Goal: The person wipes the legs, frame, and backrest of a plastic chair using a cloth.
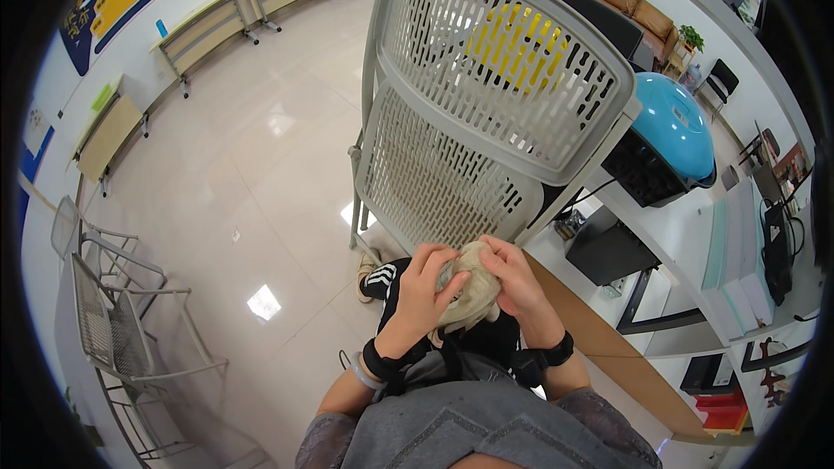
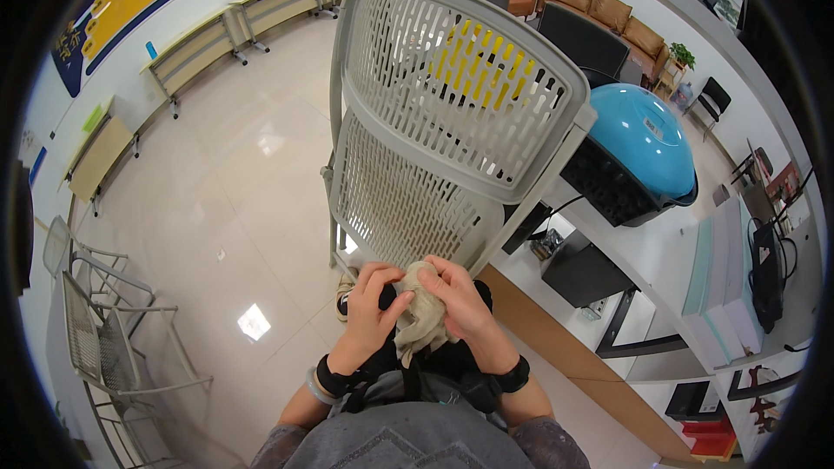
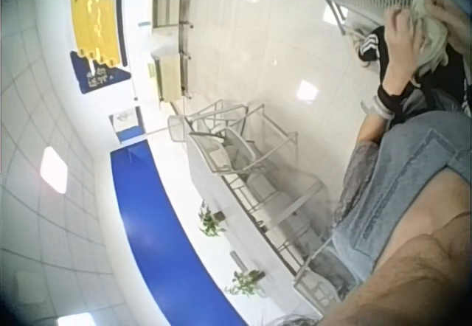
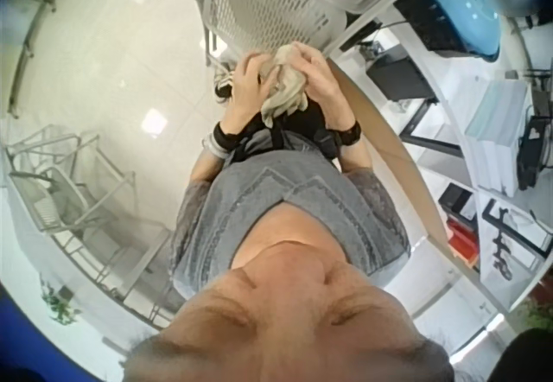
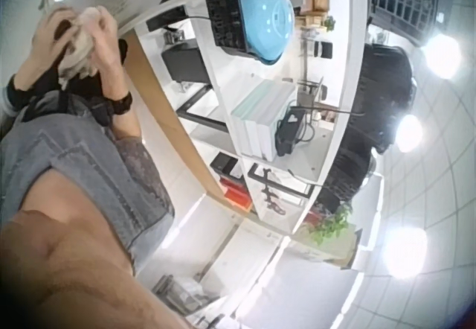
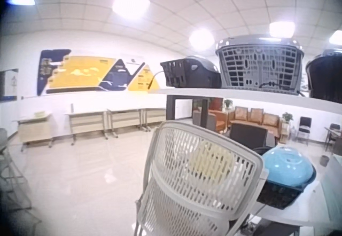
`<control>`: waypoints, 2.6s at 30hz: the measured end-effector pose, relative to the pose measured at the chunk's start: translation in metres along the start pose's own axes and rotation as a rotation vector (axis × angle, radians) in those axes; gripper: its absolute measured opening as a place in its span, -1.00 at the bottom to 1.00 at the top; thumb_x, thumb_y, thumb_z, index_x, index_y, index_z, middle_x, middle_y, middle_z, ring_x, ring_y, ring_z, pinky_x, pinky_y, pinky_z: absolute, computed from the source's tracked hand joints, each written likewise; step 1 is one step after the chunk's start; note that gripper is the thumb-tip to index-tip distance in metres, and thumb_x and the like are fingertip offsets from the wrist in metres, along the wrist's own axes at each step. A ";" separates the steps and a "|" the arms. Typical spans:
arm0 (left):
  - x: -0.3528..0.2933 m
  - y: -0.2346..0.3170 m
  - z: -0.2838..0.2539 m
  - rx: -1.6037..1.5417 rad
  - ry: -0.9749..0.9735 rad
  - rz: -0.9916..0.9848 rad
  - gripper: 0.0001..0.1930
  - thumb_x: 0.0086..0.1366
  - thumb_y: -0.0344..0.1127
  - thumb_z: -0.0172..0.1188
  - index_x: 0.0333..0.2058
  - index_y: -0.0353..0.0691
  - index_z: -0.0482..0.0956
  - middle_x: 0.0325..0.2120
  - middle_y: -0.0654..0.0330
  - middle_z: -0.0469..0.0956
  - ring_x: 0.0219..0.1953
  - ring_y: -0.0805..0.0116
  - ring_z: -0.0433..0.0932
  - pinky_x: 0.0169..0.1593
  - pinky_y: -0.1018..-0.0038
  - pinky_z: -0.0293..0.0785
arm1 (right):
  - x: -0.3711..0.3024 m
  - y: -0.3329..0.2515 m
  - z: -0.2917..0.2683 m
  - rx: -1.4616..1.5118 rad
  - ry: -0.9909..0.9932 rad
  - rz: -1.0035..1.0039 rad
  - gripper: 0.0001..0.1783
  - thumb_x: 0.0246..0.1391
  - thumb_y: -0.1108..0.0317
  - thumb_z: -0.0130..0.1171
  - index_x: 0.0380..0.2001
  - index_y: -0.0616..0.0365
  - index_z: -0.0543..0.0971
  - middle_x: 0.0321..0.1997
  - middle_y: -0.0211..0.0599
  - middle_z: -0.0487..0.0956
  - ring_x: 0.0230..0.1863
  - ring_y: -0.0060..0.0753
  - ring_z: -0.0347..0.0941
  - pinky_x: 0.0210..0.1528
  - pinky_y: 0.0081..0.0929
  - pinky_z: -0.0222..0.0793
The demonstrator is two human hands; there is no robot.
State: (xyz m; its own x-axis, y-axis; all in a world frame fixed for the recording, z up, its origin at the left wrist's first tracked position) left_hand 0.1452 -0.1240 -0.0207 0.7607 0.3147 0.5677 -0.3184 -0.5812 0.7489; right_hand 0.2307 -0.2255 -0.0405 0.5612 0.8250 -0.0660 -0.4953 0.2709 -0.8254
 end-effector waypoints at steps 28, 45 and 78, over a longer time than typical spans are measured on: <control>0.038 0.009 -0.021 -0.294 -0.312 -0.325 -0.80 0.20 -0.36 0.25 -0.27 -0.28 0.45 -0.65 0.40 0.29 -0.56 0.66 0.21 -0.48 0.63 0.13 | -0.004 -0.044 0.017 -0.170 -0.004 0.050 -0.71 0.23 0.22 0.08 -0.50 0.19 0.50 -0.49 -0.59 0.45 -0.45 -0.78 0.27 -0.39 -0.72 0.17; 0.027 0.035 0.008 0.059 0.080 0.012 -0.68 0.09 -0.45 0.32 -0.18 -0.31 0.45 -0.34 0.02 0.41 -0.39 0.06 0.49 -0.40 0.33 0.41 | 0.002 -0.082 0.018 -0.610 0.338 -0.350 -0.86 -0.05 0.62 0.09 -0.37 0.29 0.56 -0.55 -0.48 0.51 -0.52 -0.73 0.38 -0.49 -0.65 0.29; 0.031 0.003 0.023 -0.501 0.098 -0.111 -0.85 0.19 -0.48 0.15 -0.26 -0.33 0.43 -0.24 0.13 0.51 -0.20 0.29 0.49 -0.05 0.45 0.39 | -0.016 -0.113 0.023 -0.490 0.253 -0.590 -0.90 -0.03 0.52 0.27 -0.53 0.25 0.53 -0.44 -0.54 0.30 -0.46 -0.72 0.22 -0.40 -0.69 0.12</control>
State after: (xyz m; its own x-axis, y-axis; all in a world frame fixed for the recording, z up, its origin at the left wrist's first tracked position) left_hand 0.1805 -0.1329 -0.0089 0.7564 0.4370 0.4867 -0.4884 -0.1176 0.8647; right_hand 0.2622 -0.2577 0.0672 0.8018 0.4608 0.3805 0.2431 0.3303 -0.9121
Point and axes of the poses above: each hand's wrist, its own x-axis towards the middle knuckle, its own z-axis out of the palm, y = z × x, the point moved 7 cm from there along x, towards the middle knuckle
